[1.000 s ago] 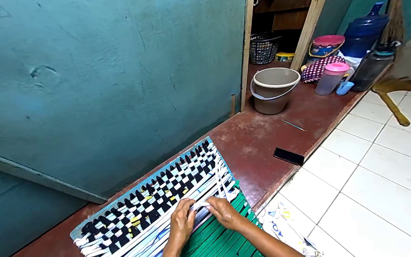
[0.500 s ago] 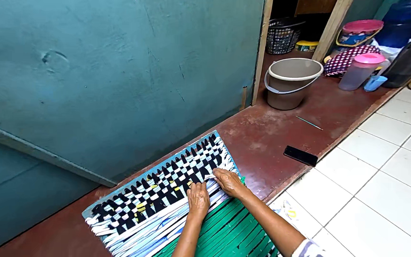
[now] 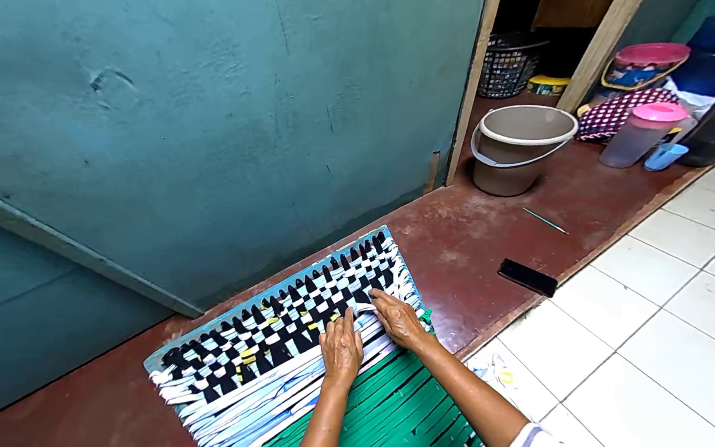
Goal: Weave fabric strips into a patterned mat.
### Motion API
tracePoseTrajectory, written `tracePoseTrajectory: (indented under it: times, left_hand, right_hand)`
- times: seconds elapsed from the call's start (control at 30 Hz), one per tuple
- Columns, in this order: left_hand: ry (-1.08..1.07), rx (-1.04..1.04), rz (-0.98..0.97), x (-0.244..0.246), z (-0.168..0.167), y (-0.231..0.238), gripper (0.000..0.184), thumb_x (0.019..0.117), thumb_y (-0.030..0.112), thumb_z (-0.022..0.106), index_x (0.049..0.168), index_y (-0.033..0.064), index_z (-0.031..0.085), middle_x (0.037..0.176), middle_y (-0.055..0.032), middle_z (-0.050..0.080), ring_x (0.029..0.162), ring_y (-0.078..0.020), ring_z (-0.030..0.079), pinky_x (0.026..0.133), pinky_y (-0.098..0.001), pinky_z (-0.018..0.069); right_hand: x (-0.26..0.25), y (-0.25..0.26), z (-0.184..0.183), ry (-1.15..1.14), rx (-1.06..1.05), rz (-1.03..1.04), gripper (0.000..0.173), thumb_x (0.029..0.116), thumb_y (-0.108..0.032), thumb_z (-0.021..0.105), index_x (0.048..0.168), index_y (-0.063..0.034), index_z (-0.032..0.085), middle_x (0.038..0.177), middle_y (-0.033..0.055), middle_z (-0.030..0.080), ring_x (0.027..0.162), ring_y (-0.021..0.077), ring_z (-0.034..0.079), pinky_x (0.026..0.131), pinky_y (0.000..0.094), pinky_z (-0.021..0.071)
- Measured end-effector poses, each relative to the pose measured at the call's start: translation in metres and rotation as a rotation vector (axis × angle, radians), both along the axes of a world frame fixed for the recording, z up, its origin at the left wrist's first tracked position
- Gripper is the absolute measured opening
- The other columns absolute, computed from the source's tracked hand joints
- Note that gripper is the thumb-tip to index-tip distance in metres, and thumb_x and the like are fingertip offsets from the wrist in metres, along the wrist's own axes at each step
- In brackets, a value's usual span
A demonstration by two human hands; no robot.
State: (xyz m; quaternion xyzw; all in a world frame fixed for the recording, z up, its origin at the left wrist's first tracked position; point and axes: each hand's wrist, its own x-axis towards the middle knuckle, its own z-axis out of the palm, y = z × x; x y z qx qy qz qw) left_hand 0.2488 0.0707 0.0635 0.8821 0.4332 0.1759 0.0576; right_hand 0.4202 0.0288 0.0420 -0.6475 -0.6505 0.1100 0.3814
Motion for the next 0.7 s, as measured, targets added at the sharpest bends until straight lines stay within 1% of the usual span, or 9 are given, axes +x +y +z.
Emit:
tracePoseTrajectory:
  times: [0.03,0.13,0.2,0.3,0.43,0.5,0.57,0.63,0.7]
  left_hand:
    - [0.043,-0.038,0.012,0.002,0.004,0.002,0.048,0.093,0.012,0.064,0.139,0.0013,0.062,0.111,-0.0225,0.072,0.104,-0.0443,0.066,0.082,-0.0586,0.0498]
    - [0.238,-0.211,0.046,0.009,0.021,0.007,0.051,0.1008,0.019,0.056,0.15,0.009,0.052,0.125,-0.0212,0.068,0.118,-0.0419,0.062,0.094,-0.0573,0.0463]
    - [0.284,-0.261,0.05,0.012,0.027,0.01,0.05,0.1023,0.02,0.053,0.152,0.0105,0.05,0.127,-0.0214,0.067,0.122,-0.0412,0.06,0.097,-0.0567,0.0458]
    - [0.318,-0.318,0.073,0.011,0.03,0.011,0.052,0.1035,0.021,0.051,0.154,0.0117,0.046,0.132,-0.0209,0.065,0.126,-0.0403,0.058,0.1,-0.0572,0.044]
    - [0.356,-0.388,0.095,0.016,0.03,0.013,0.058,0.1046,0.023,0.049,0.16,0.0114,0.036,0.13,-0.0229,0.065,0.126,-0.0417,0.058,0.103,-0.0583,0.0423]
    - [0.345,-0.41,0.103,0.018,0.029,0.013,0.059,0.1046,0.023,0.049,0.16,0.0108,0.034,0.13,-0.0236,0.065,0.127,-0.0421,0.057,0.105,-0.0588,0.0412]
    - [0.332,-0.422,0.111,0.018,0.029,0.014,0.06,0.1044,0.023,0.049,0.161,0.0103,0.032,0.13,-0.0242,0.065,0.127,-0.0427,0.057,0.105,-0.0591,0.0411]
    - [0.334,-0.435,0.12,0.02,0.03,0.015,0.062,0.1044,0.023,0.05,0.162,0.0115,0.03,0.13,-0.0237,0.065,0.127,-0.0421,0.057,0.105,-0.0591,0.041]
    - [0.341,-0.456,0.133,0.022,0.031,0.016,0.064,0.1042,0.024,0.05,0.163,0.0129,0.027,0.13,-0.0226,0.065,0.128,-0.0409,0.057,0.105,-0.059,0.0408]
  right_hand:
    - [0.0,0.001,0.002,-0.001,-0.027,-0.001,0.027,0.1024,-0.009,0.05,0.107,0.0065,0.072,0.141,0.0195,0.062,0.119,0.0362,0.067,0.097,0.0491,0.0551]
    - [0.0,0.004,0.011,-0.005,-0.15,-0.005,0.03,0.1048,-0.011,0.047,0.113,0.0054,0.071,0.145,0.0171,0.06,0.122,0.0349,0.066,0.1,0.0485,0.0526]
    - [-0.001,0.005,0.011,-0.007,-0.134,-0.018,0.029,0.1044,-0.01,0.048,0.112,0.0059,0.071,0.142,0.0186,0.061,0.12,0.0355,0.066,0.099,0.0487,0.0532]
    - [-0.005,0.008,0.009,-0.016,-0.121,-0.019,0.029,0.104,-0.01,0.048,0.113,0.0062,0.071,0.142,0.0197,0.061,0.123,0.0359,0.065,0.101,0.0491,0.0527]
    - [-0.007,0.008,0.008,-0.027,-0.141,-0.043,0.028,0.1037,-0.009,0.049,0.111,0.0072,0.071,0.144,0.0203,0.06,0.121,0.0391,0.066,0.099,0.0521,0.0533]
    - [-0.008,0.009,0.007,-0.038,-0.162,-0.049,0.028,0.1039,-0.008,0.049,0.113,0.0072,0.071,0.146,0.0204,0.058,0.121,0.0403,0.066,0.099,0.0542,0.0525]
    - [-0.01,0.01,0.005,-0.05,-0.148,-0.051,0.027,0.1034,-0.007,0.05,0.112,0.0073,0.071,0.145,0.0205,0.059,0.121,0.0408,0.066,0.099,0.0552,0.0526]
    - [-0.01,0.011,0.005,-0.057,-0.144,-0.053,0.026,0.1032,-0.006,0.051,0.112,0.0082,0.071,0.147,0.0208,0.057,0.121,0.042,0.065,0.098,0.0566,0.0525]
    - [-0.011,0.011,0.005,-0.067,-0.116,-0.058,0.023,0.1018,-0.003,0.052,0.109,0.0096,0.07,0.151,0.021,0.053,0.117,0.0439,0.067,0.093,0.0584,0.0541]
